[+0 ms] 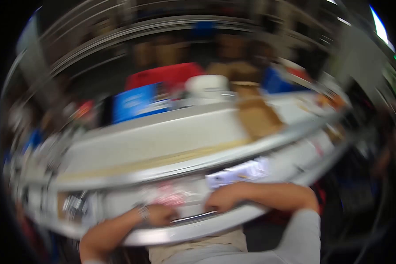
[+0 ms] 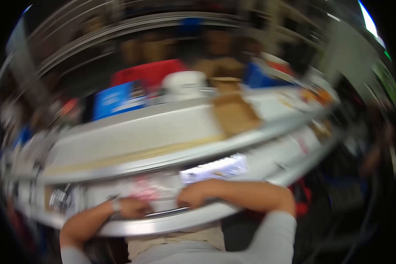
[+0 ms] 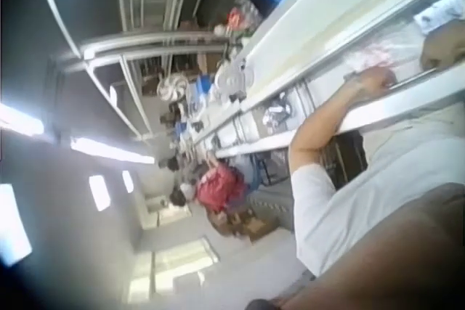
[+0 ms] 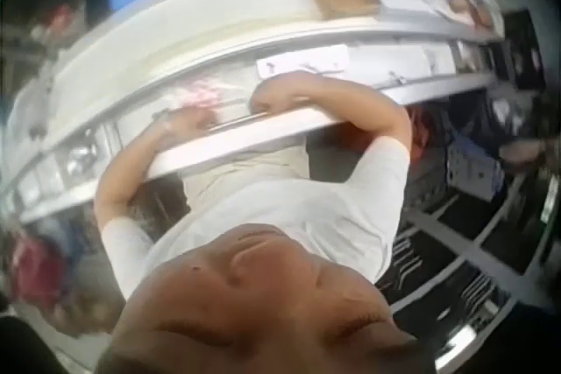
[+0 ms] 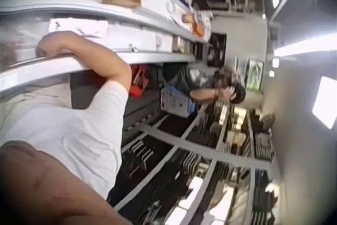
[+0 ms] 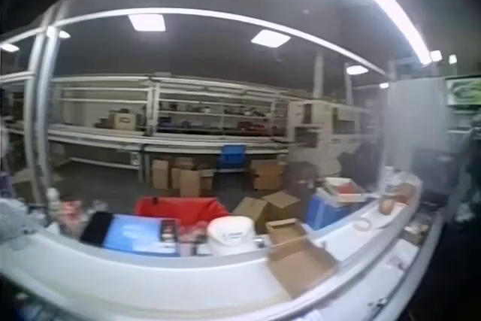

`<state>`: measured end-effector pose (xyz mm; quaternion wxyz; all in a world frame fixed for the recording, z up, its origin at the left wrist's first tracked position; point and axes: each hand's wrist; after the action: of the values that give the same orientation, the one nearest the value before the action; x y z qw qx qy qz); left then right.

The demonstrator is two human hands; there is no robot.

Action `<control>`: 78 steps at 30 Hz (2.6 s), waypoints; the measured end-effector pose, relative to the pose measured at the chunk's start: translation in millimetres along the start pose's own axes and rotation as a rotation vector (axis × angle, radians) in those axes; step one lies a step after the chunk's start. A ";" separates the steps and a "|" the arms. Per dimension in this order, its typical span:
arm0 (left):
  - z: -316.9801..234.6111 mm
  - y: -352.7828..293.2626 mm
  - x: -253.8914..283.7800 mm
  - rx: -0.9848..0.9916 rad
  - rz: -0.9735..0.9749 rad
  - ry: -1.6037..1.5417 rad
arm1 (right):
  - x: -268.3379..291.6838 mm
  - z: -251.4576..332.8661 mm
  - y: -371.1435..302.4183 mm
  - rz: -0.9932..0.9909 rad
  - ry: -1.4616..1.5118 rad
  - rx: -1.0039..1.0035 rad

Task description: The person assembles electronic components by hand on a factory production line, connecting cables and power adapters to the components.

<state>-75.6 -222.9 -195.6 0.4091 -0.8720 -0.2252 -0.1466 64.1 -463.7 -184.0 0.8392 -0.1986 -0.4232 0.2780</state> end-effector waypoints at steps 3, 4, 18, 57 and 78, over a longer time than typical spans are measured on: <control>-4.2 10.8 -16.4 -0.010 -0.162 0.258 | 5.7 20.7 -12.1 -0.098 -0.245 -0.221; -5.6 12.2 -14.7 0.024 -0.252 0.242 | 19.2 35.2 -15.5 -0.035 -0.296 -0.285; -7.2 4.2 5.9 -0.100 -0.123 0.122 | 44.3 28.2 19.7 0.292 -0.034 -0.162; 7.1 -2.1 -6.9 0.021 -0.138 0.238 | 20.9 6.2 9.5 -0.072 -0.124 0.022; -41.7 -19.4 18.5 0.120 -0.129 0.206 | 2.1 -4.1 9.6 -0.261 -0.218 0.077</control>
<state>-72.7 -239.4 -149.0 0.4714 -0.8099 -0.2459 -0.2478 65.7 -455.3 -190.6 0.8242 -0.0786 -0.5229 0.2026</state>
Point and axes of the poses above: each hand's wrist, its own y-axis towards the middle knuckle, its own x-axis out of the back of the hand, z = x × y, and after that the axes turned 4 degrees about -y, right-handed
